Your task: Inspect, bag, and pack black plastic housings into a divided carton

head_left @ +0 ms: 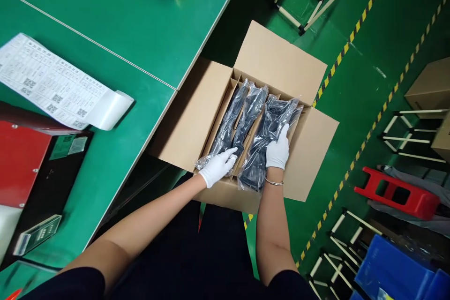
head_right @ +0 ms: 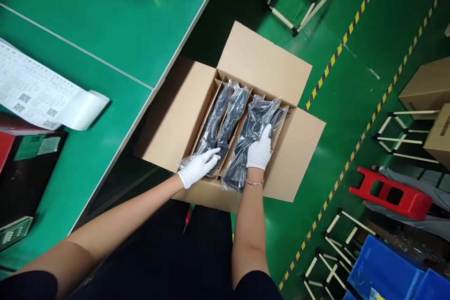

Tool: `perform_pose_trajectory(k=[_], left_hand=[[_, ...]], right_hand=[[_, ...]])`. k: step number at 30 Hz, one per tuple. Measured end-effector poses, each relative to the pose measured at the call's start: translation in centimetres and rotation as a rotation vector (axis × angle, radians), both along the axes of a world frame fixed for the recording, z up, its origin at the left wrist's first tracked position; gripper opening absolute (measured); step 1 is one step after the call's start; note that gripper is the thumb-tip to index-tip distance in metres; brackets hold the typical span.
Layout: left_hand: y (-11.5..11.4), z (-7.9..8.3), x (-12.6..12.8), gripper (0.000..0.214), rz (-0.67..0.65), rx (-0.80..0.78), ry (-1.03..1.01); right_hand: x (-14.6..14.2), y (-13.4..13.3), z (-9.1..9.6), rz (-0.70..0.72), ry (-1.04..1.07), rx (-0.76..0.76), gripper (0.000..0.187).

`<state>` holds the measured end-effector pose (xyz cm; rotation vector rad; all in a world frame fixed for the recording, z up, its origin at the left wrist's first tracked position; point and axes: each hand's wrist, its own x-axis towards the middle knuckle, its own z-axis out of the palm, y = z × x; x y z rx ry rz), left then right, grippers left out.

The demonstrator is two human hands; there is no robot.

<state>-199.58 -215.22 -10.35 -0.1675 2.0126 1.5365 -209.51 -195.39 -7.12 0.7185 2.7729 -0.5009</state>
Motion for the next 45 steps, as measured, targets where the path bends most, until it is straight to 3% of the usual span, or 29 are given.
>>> perform_pose_trajectory(k=[4, 7, 11, 14, 17, 20, 24, 27, 29, 31, 33, 35, 39, 45], left_hand=[[-0.1, 0.0, 0.2, 0.046, 0.005, 0.004, 0.022], [-0.1, 0.2, 0.3, 0.047, 0.022, 0.020, 0.016], [-0.2, 0.5, 0.5, 0.048, 0.014, 0.027, 0.017], [-0.5, 0.6, 0.8, 0.049, 0.007, 0.040, 0.027], [-0.8, 0.6, 1.0, 0.048, 0.025, 0.033, 0.023], [-1.1, 0.7, 0.8, 0.046, 0.078, 0.010, 0.032], [-1.4, 1.3, 0.3, 0.041, 0.132, -0.030, 0.065], [-1.9, 1.4, 0.0, 0.042, 0.200, -0.029, 0.117], [-2.3, 1.3, -0.3, 0.044, 0.260, -0.066, 0.184], [-2.6, 1.3, -0.5, 0.049, 0.274, -0.083, 0.206], [-2.7, 1.4, -0.7, 0.056, 0.205, -0.018, 0.152], [-2.5, 1.8, -0.8, 0.062, 0.103, 0.065, 0.074], [-2.1, 2.2, -0.7, 0.061, -0.027, 0.106, 0.010], [-2.2, 1.8, -0.3, 0.060, -0.119, 0.129, 0.046]], right_hand=[[-0.8, -2.7, -0.4, 0.018, -0.013, 0.147, 0.084], [-0.3, -4.8, -2.5, 0.033, -0.034, 0.177, 0.083], [1.1, -6.5, -6.2, 0.156, 0.018, 0.098, 0.071], [1.3, -6.4, -7.4, 0.156, 0.064, 0.000, 0.056], [1.0, -6.6, -6.5, 0.107, 0.109, -0.092, 0.057], [0.6, -8.3, -4.9, 0.136, 0.052, -0.119, 0.067], [0.1, -10.5, -2.7, 0.077, -0.226, -0.019, 0.086], [0.4, -9.0, -1.1, 0.018, -0.169, 0.020, 0.080], [1.0, -6.8, -0.2, -0.029, 0.009, -0.096, 0.074], [1.7, -4.5, 0.2, -0.081, 0.213, -0.363, 0.071], [2.1, -2.9, 0.3, -0.114, 0.336, -0.617, 0.070], [2.4, -2.1, 0.3, -0.141, 0.357, -0.750, 0.064], [2.7, -2.4, 0.3, -0.156, 0.342, -0.744, 0.045], [2.8, -3.1, 0.7, -0.117, 0.303, -0.711, 0.035]])
